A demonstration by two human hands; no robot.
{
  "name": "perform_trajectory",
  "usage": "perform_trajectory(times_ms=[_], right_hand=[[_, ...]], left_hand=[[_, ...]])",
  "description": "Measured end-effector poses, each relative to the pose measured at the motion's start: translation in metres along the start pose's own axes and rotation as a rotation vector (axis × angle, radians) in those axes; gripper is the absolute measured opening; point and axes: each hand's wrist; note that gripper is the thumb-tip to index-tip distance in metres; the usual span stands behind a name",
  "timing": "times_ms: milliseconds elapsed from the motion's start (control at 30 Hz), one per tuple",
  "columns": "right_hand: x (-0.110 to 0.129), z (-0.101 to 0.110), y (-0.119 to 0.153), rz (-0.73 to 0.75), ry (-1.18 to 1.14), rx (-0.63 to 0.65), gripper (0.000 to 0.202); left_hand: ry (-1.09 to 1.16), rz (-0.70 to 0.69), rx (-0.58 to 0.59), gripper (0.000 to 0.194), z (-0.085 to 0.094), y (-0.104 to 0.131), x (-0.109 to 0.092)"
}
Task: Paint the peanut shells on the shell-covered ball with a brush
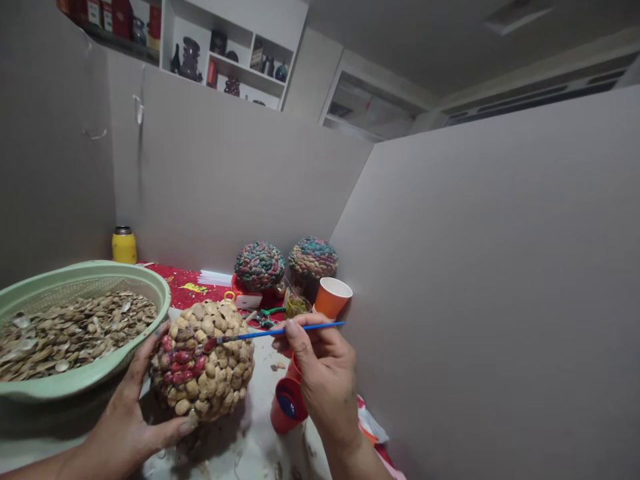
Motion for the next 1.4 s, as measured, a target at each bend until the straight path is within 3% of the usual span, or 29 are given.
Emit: perform_trajectory(times_ms=[233,600,1033,1400], right_hand=[[0.003,0.005,0.004,0.079,-0.001,-0.017,0.023],[0.005,0.008,0.005,0.172,0.054,0.086,0.006],[0.009,0.013,0.007,0.265,0.083,0.183,0.008],[0.017,0.011,0.018,0.377,0.100,0.090,0.011]], left_hand=[[0.007,-0.018,-0.021,0.113,-0.002,0.002,0.005],[-0.002,0.000,-0.013,0.115,-0.001,0.002,0.002],[-0.021,0.002,-0.001,0.113,0.001,0.002,0.002],[-0.021,0.006,-0.002,0.114,0.001,0.003,0.003]])
Point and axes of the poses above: each hand's wrist, its own y-axis away from the middle knuckle, its own z-axis out of the back of the hand, x = y × z, and after that the axes turned 9 degrees about y, right-handed
